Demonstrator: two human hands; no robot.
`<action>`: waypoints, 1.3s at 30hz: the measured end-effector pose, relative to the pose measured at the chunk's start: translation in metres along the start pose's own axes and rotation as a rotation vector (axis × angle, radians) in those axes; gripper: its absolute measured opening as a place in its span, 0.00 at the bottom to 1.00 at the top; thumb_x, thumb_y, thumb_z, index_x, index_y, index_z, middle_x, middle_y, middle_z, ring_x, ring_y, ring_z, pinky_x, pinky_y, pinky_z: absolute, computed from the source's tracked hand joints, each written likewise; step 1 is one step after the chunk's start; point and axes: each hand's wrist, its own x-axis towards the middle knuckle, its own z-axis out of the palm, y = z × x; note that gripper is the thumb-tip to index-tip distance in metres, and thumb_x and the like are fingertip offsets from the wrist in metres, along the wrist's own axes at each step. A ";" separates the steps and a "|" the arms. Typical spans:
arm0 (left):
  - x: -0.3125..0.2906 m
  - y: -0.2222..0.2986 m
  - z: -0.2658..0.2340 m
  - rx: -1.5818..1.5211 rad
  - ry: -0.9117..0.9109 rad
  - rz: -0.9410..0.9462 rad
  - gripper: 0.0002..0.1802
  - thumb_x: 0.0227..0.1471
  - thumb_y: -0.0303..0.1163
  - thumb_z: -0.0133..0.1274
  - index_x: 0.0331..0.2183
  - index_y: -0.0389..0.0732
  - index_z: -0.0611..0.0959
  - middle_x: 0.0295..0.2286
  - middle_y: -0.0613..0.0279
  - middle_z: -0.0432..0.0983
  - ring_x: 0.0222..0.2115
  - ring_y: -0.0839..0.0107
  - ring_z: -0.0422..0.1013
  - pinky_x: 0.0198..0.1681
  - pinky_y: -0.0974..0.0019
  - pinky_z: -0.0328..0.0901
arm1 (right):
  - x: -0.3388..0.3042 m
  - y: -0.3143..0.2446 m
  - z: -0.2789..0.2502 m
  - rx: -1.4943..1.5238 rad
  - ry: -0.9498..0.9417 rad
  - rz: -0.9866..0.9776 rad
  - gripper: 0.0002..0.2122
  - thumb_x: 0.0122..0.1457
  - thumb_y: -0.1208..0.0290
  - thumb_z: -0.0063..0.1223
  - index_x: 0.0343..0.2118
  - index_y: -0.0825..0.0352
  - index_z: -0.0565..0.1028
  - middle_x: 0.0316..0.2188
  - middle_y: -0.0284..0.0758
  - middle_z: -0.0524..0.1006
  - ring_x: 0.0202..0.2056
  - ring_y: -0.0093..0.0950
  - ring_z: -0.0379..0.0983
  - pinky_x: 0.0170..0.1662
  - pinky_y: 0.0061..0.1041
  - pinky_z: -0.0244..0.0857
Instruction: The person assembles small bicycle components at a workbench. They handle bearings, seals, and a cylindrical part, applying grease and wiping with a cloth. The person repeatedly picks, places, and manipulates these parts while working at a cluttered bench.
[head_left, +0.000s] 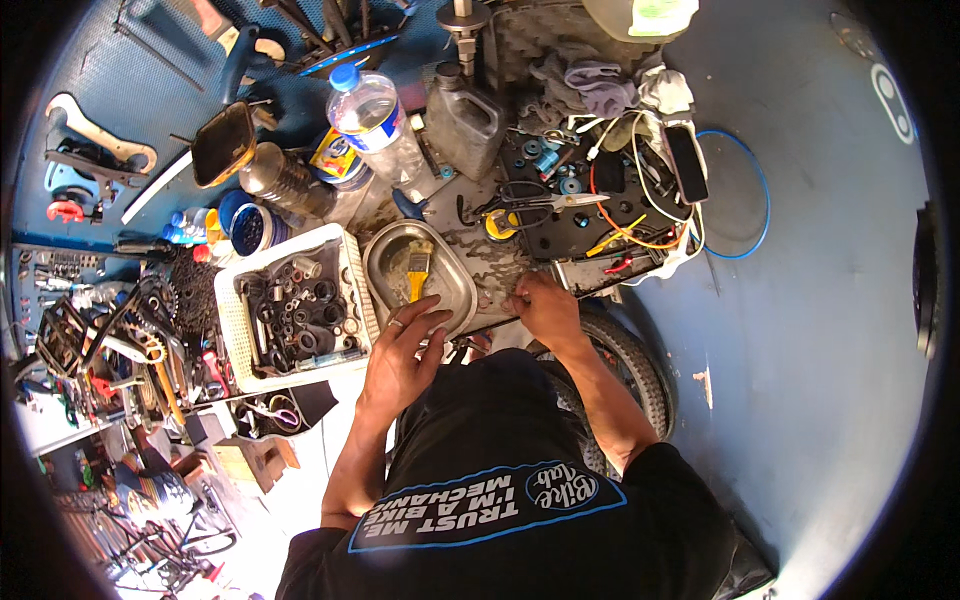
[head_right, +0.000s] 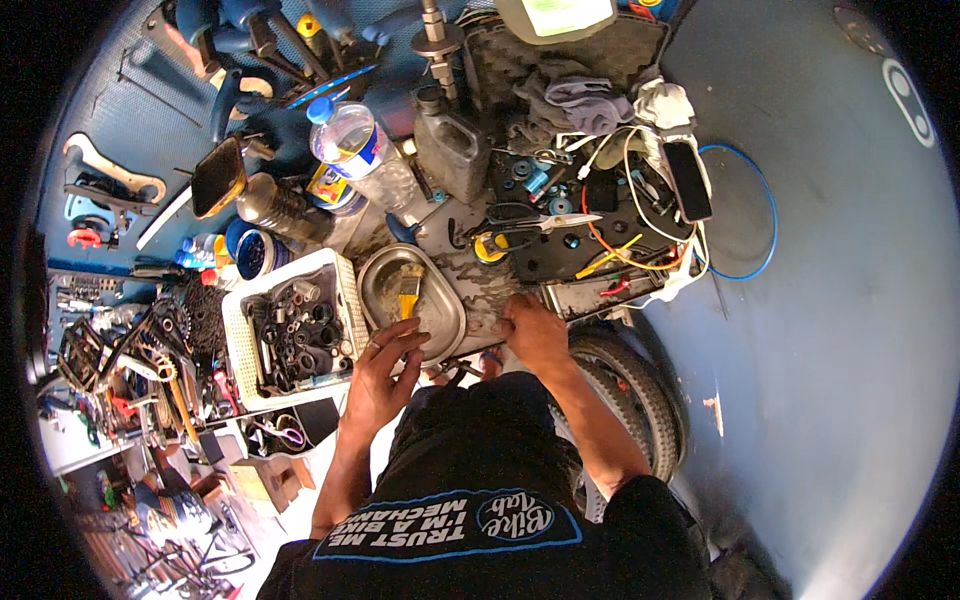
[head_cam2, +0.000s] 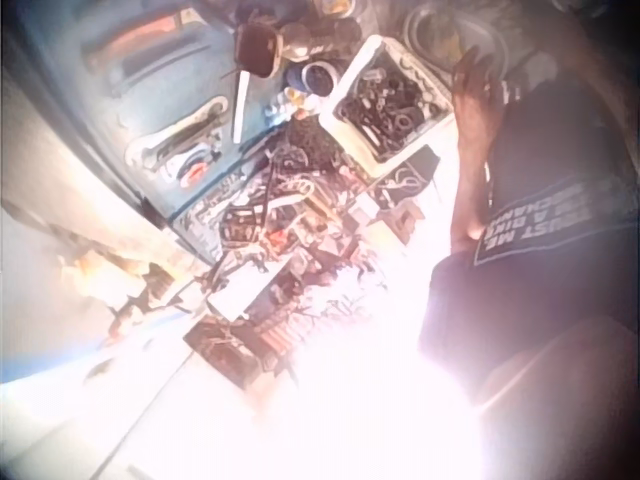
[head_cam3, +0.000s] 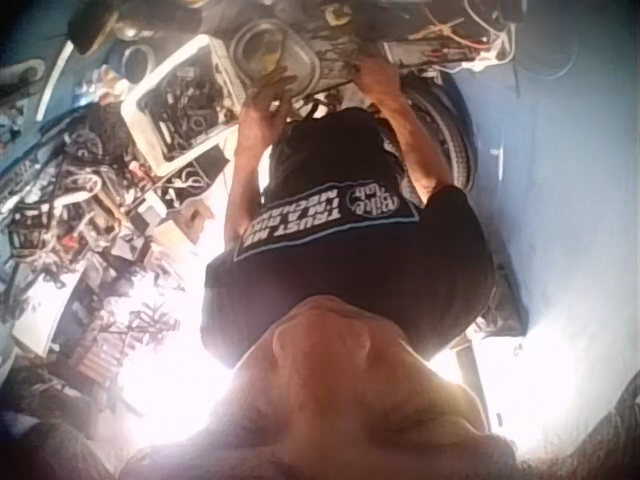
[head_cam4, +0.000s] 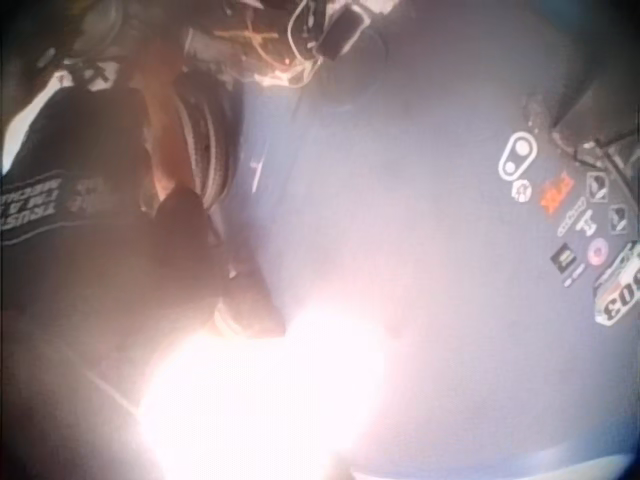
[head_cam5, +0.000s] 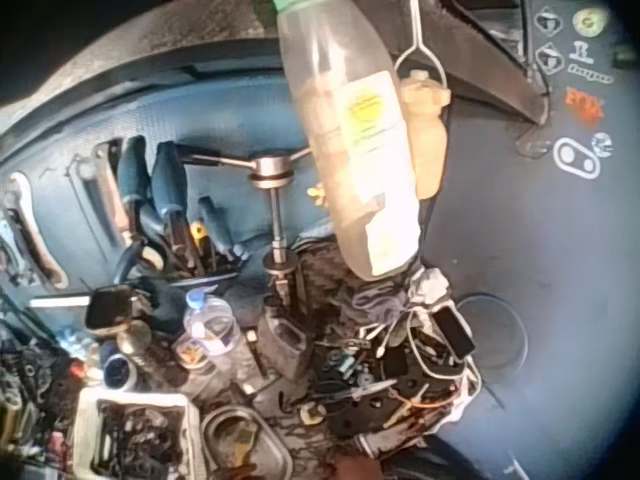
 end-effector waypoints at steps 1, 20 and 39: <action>-0.001 0.000 0.002 -0.011 0.008 -0.015 0.14 0.57 0.22 0.59 0.46 0.38 0.86 0.50 0.48 0.79 0.49 0.48 0.77 0.51 0.54 0.73 | 0.002 -0.001 -0.002 0.064 -0.021 -0.005 0.12 0.58 0.66 0.65 0.42 0.63 0.77 0.35 0.38 0.81 0.37 0.42 0.82 0.40 0.42 0.75; -0.009 -0.027 -0.024 -0.783 0.200 -0.396 0.07 0.64 0.30 0.60 0.38 0.35 0.84 0.28 0.68 0.81 0.30 0.84 0.71 0.35 0.75 0.66 | 0.023 -0.126 -0.061 0.823 -0.336 -0.407 0.13 0.64 0.72 0.63 0.51 0.66 0.79 0.31 0.26 0.80 0.29 0.12 0.70 0.33 0.17 0.65; -0.109 -0.101 -0.133 -0.944 0.480 -0.238 0.04 0.58 0.22 0.64 0.36 0.35 0.86 0.31 0.68 0.82 0.31 0.82 0.74 0.35 0.75 0.69 | -0.009 -0.311 0.035 0.272 -0.152 -0.652 0.16 0.64 0.60 0.63 0.29 0.69 0.78 0.24 0.42 0.77 0.27 0.41 0.75 0.33 0.36 0.68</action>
